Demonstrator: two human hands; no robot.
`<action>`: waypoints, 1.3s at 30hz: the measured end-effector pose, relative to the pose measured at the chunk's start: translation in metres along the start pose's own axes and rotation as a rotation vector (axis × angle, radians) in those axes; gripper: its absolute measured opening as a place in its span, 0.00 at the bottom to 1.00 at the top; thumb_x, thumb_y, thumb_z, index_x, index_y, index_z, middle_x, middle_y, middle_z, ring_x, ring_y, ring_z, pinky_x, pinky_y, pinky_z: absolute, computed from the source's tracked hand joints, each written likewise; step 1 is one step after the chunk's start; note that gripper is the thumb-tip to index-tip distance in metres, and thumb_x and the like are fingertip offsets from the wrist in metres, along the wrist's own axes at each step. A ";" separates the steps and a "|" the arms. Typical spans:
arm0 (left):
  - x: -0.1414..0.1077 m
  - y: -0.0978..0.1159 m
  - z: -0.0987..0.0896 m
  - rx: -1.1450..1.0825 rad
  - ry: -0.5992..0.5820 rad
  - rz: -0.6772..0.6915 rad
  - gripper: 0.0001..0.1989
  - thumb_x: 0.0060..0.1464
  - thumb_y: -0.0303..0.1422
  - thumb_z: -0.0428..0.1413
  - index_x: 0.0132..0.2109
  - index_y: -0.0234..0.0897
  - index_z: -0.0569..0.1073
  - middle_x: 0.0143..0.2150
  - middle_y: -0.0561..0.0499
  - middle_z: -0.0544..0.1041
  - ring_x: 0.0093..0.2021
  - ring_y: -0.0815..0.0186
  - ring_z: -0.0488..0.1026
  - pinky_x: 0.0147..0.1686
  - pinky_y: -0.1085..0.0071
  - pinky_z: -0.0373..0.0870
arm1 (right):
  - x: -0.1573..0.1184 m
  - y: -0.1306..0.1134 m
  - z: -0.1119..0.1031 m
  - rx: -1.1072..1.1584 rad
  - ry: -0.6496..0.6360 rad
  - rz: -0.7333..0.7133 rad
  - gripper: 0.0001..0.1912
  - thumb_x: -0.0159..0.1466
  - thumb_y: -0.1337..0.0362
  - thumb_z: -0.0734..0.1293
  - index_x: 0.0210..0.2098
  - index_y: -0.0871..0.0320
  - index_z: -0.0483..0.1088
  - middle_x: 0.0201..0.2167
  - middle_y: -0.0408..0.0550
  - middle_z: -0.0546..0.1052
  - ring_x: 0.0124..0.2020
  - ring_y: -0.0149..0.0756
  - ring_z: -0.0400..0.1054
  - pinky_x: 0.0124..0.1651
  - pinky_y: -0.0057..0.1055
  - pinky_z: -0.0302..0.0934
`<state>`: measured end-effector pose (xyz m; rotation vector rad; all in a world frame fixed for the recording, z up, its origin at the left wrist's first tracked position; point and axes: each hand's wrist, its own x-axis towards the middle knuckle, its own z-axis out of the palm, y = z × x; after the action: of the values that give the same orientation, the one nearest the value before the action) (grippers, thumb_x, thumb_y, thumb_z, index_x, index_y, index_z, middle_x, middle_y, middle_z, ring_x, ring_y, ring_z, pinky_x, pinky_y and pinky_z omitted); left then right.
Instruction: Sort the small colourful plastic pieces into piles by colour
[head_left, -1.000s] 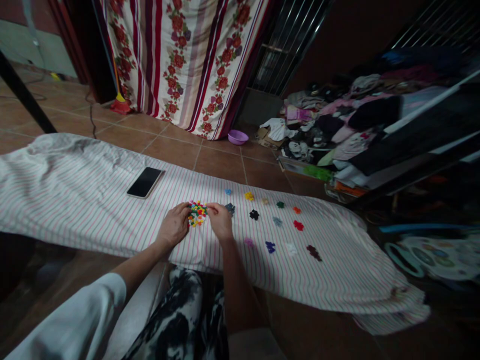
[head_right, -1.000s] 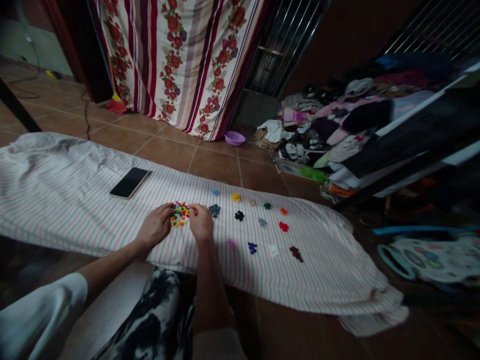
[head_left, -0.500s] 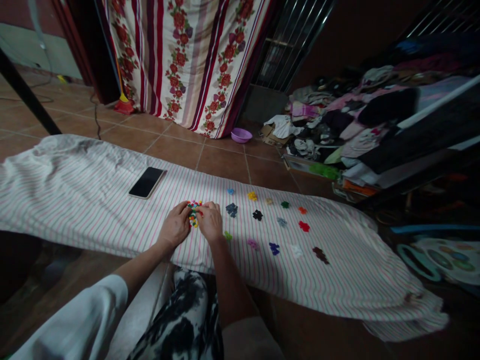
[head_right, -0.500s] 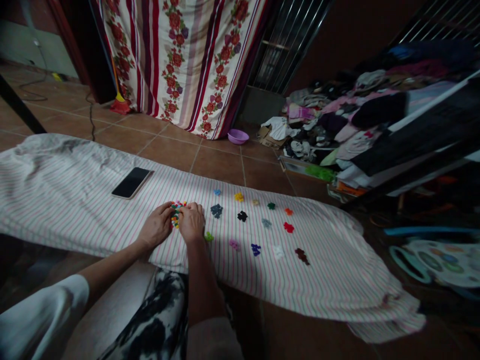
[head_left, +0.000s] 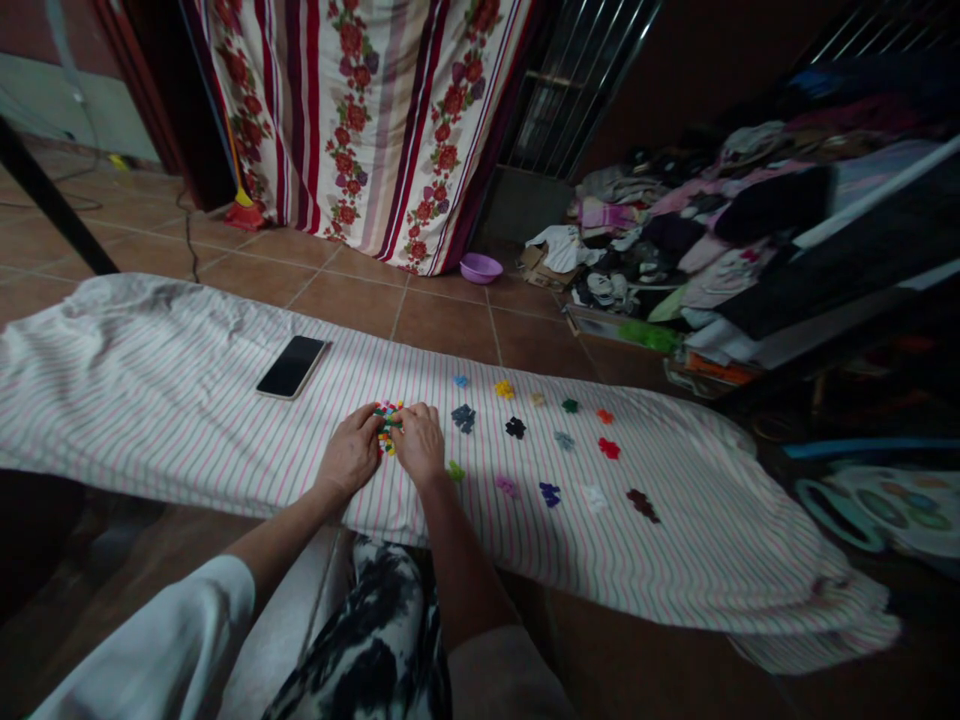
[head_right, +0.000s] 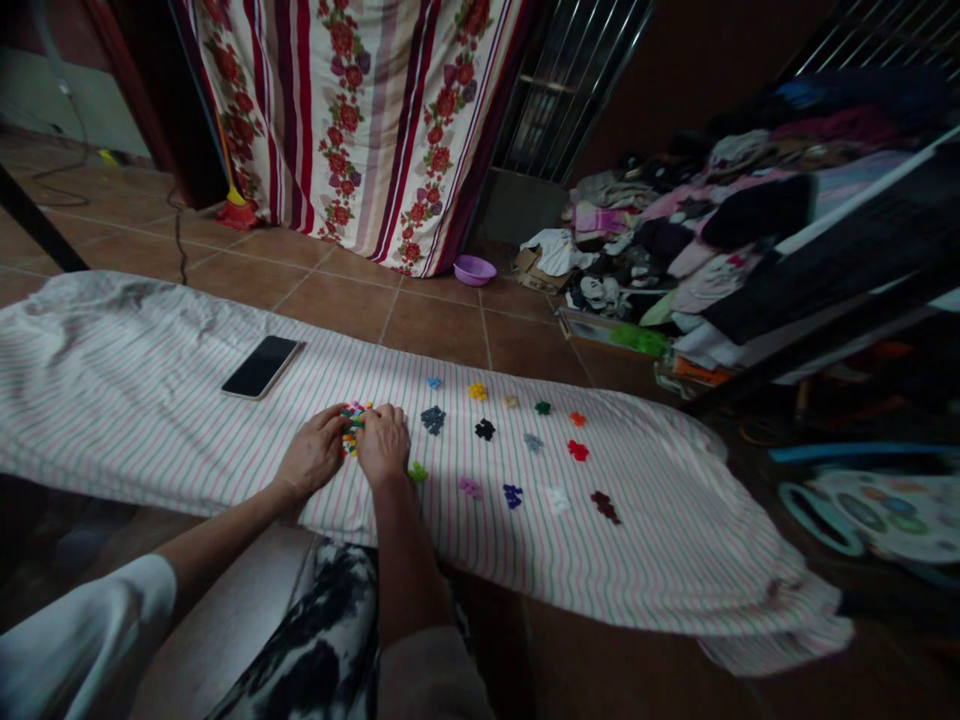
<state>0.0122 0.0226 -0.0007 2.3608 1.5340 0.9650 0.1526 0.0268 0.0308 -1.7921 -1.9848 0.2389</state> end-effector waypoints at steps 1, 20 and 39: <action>0.000 0.000 0.000 0.006 -0.001 0.001 0.17 0.58 0.26 0.43 0.50 0.36 0.71 0.59 0.42 0.69 0.58 0.58 0.67 0.59 0.55 0.66 | 0.000 0.000 0.000 0.001 -0.001 -0.004 0.07 0.62 0.67 0.66 0.39 0.55 0.74 0.41 0.52 0.72 0.48 0.44 0.60 0.51 0.38 0.58; 0.000 -0.005 0.004 0.027 0.027 0.036 0.17 0.57 0.26 0.43 0.51 0.34 0.69 0.57 0.39 0.70 0.59 0.57 0.67 0.59 0.55 0.67 | 0.002 -0.002 -0.008 0.172 0.063 0.019 0.10 0.64 0.68 0.62 0.42 0.51 0.71 0.39 0.43 0.79 0.43 0.38 0.67 0.47 0.32 0.58; -0.002 -0.013 0.008 0.102 0.016 0.155 0.16 0.55 0.29 0.44 0.49 0.35 0.69 0.52 0.38 0.72 0.60 0.52 0.65 0.57 0.51 0.67 | -0.008 0.068 -0.062 0.463 0.384 0.253 0.13 0.62 0.61 0.60 0.41 0.52 0.75 0.37 0.45 0.80 0.38 0.35 0.73 0.45 0.31 0.65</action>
<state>0.0070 0.0280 -0.0141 2.5818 1.4559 0.9608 0.2408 0.0178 0.0554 -1.6299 -1.3109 0.3678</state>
